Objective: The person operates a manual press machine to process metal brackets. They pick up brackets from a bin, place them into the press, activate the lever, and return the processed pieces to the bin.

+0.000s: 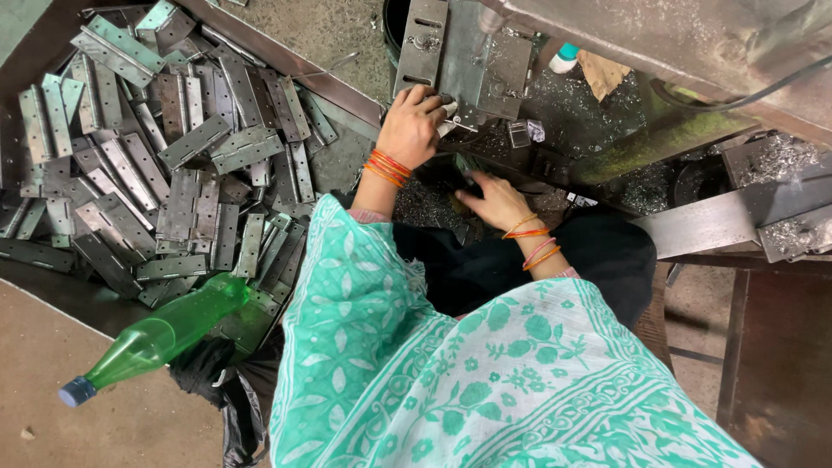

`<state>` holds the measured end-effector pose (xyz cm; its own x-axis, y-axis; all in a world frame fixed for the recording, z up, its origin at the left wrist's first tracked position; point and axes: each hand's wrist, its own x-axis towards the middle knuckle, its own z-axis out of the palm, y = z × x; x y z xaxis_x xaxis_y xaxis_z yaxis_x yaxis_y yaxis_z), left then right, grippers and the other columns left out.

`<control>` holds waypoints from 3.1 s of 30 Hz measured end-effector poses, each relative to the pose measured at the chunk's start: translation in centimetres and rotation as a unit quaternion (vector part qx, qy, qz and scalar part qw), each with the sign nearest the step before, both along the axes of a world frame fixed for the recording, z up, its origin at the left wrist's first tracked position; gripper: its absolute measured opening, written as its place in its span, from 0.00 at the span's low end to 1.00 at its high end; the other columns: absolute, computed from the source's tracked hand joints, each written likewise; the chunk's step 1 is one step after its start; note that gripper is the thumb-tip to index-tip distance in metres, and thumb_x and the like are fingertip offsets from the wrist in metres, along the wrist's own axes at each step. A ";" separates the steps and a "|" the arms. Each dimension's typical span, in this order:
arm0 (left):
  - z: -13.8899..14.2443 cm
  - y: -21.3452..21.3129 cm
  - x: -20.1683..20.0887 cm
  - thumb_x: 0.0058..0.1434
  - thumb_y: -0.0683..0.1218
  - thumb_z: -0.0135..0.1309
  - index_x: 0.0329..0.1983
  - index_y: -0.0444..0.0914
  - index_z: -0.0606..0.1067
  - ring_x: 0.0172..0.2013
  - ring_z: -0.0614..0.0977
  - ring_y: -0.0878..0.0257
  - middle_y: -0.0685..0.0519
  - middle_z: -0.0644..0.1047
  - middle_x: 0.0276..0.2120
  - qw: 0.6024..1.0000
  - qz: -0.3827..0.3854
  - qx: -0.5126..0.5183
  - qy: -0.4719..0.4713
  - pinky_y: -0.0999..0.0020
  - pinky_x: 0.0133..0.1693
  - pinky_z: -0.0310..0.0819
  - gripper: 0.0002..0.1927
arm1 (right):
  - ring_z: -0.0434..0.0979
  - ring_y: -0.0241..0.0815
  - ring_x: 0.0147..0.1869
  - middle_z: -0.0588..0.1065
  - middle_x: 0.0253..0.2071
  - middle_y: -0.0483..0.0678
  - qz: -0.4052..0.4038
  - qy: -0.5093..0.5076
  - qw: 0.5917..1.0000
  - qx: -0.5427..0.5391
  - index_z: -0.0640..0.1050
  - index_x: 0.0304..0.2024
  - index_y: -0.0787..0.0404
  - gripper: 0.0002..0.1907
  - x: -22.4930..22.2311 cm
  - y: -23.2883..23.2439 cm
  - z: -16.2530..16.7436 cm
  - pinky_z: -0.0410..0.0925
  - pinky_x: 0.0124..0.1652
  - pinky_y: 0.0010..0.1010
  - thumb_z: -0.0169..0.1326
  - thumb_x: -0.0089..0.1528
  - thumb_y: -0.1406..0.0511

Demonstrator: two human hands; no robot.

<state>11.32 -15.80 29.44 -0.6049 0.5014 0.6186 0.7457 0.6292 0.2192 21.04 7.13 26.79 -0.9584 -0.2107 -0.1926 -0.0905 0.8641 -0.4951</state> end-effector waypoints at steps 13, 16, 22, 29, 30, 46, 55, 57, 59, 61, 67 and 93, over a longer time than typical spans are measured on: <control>-2.1 1.6 -5.3 0.61 0.45 0.64 0.42 0.32 0.81 0.40 0.81 0.50 0.46 0.80 0.36 0.894 -0.082 0.360 -0.256 0.62 0.44 0.74 0.12 | 0.79 0.35 0.47 0.78 0.48 0.48 -0.112 0.112 0.880 -0.449 0.73 0.61 0.64 0.23 -7.6 4.1 -1.7 0.74 0.45 0.26 0.63 0.64 0.72; -3.6 2.5 -7.3 0.59 0.47 0.65 0.46 0.34 0.81 0.43 0.82 0.52 0.49 0.81 0.41 0.847 -0.067 0.442 -0.288 0.63 0.46 0.76 0.15 | 0.80 0.35 0.43 0.80 0.44 0.47 -0.159 0.160 0.855 -0.467 0.76 0.54 0.65 0.15 -9.1 4.6 -1.1 0.74 0.40 0.27 0.64 0.66 0.72; -6.1 2.6 -9.1 0.60 0.51 0.63 0.57 0.41 0.78 0.60 0.71 0.50 0.53 0.75 0.60 0.945 0.274 0.060 -0.166 0.53 0.54 0.71 0.22 | 0.81 0.51 0.46 0.77 0.44 0.53 -0.017 0.334 0.942 -0.031 0.78 0.46 0.60 0.14 -10.0 1.4 -0.5 0.75 0.43 0.38 0.64 0.59 0.72; -6.2 4.0 -7.2 0.59 0.61 0.59 0.62 0.42 0.75 0.68 0.59 0.46 0.51 0.69 0.64 0.971 0.154 -0.063 -0.170 0.30 0.62 0.52 0.31 | 0.79 0.57 0.54 0.78 0.50 0.52 0.038 0.277 0.959 -0.035 0.78 0.49 0.61 0.15 -10.0 -2.0 0.1 0.73 0.51 0.43 0.61 0.59 0.71; -6.2 4.0 -7.0 0.58 0.62 0.59 0.62 0.42 0.74 0.69 0.57 0.46 0.51 0.68 0.65 0.968 0.148 -0.082 -0.184 0.29 0.62 0.49 0.33 | 0.79 0.54 0.54 0.78 0.51 0.51 0.013 0.233 0.971 -0.050 0.78 0.51 0.60 0.15 -9.5 -1.6 0.6 0.73 0.52 0.41 0.60 0.60 0.69; -7.0 5.7 -8.5 0.62 0.63 0.57 0.63 0.42 0.75 0.73 0.54 0.47 0.56 0.69 0.66 0.959 0.160 -0.132 -0.192 0.24 0.66 0.41 0.32 | 0.75 0.63 0.58 0.73 0.59 0.56 -0.030 0.030 0.999 -0.028 0.73 0.62 0.45 0.31 3.2 1.0 -10.0 0.71 0.52 0.48 0.62 0.56 0.61; -8.8 8.4 -8.8 0.65 0.61 0.53 0.66 0.45 0.72 0.70 0.58 0.47 0.57 0.71 0.65 0.952 0.227 -0.119 -0.166 0.27 0.66 0.44 0.30 | 0.76 0.64 0.55 0.74 0.53 0.58 0.017 0.058 0.997 0.044 0.71 0.64 0.55 0.33 -0.2 2.6 -5.8 0.72 0.49 0.51 0.62 0.58 0.56; -8.8 8.6 -10.0 0.65 0.61 0.53 0.65 0.44 0.73 0.70 0.59 0.47 0.56 0.72 0.64 0.952 0.239 -0.100 -0.163 0.27 0.65 0.45 0.30 | 0.77 0.65 0.53 0.73 0.55 0.58 0.008 0.029 0.997 0.066 0.71 0.64 0.54 0.33 -0.3 2.4 -6.4 0.72 0.48 0.52 0.62 0.56 0.56; -8.7 8.9 -10.7 0.64 0.60 0.53 0.65 0.43 0.74 0.69 0.60 0.47 0.56 0.73 0.62 0.955 0.244 -0.073 -0.151 0.26 0.65 0.46 0.30 | 0.77 0.67 0.51 0.71 0.59 0.58 -0.005 -0.009 0.997 0.080 0.69 0.65 0.53 0.36 0.4 2.0 -7.7 0.72 0.47 0.54 0.62 0.54 0.58; -8.5 9.0 -11.1 0.66 0.59 0.52 0.61 0.42 0.76 0.70 0.59 0.47 0.56 0.73 0.62 0.954 0.239 -0.083 -0.160 0.26 0.65 0.45 0.25 | 0.77 0.68 0.51 0.71 0.57 0.60 -0.018 0.044 0.998 0.038 0.70 0.65 0.48 0.33 2.3 1.0 -9.7 0.73 0.48 0.53 0.62 0.56 0.57; -9.1 8.5 -10.3 0.65 0.48 0.49 0.56 0.41 0.80 0.70 0.60 0.45 0.54 0.74 0.62 0.959 0.237 -0.104 -0.119 0.26 0.65 0.46 0.19 | 0.76 0.70 0.52 0.69 0.61 0.63 -0.030 0.042 0.999 0.016 0.71 0.63 0.47 0.32 3.2 1.5 -11.5 0.72 0.47 0.54 0.63 0.56 0.58; -9.0 10.3 -10.3 0.69 0.52 0.43 0.65 0.41 0.74 0.73 0.53 0.44 0.54 0.70 0.66 0.952 0.239 -0.105 -0.158 0.19 0.64 0.34 0.24 | 0.77 0.68 0.53 0.74 0.53 0.61 0.004 0.031 0.998 0.060 0.72 0.62 0.54 0.33 0.8 1.7 -7.5 0.72 0.48 0.53 0.64 0.54 0.58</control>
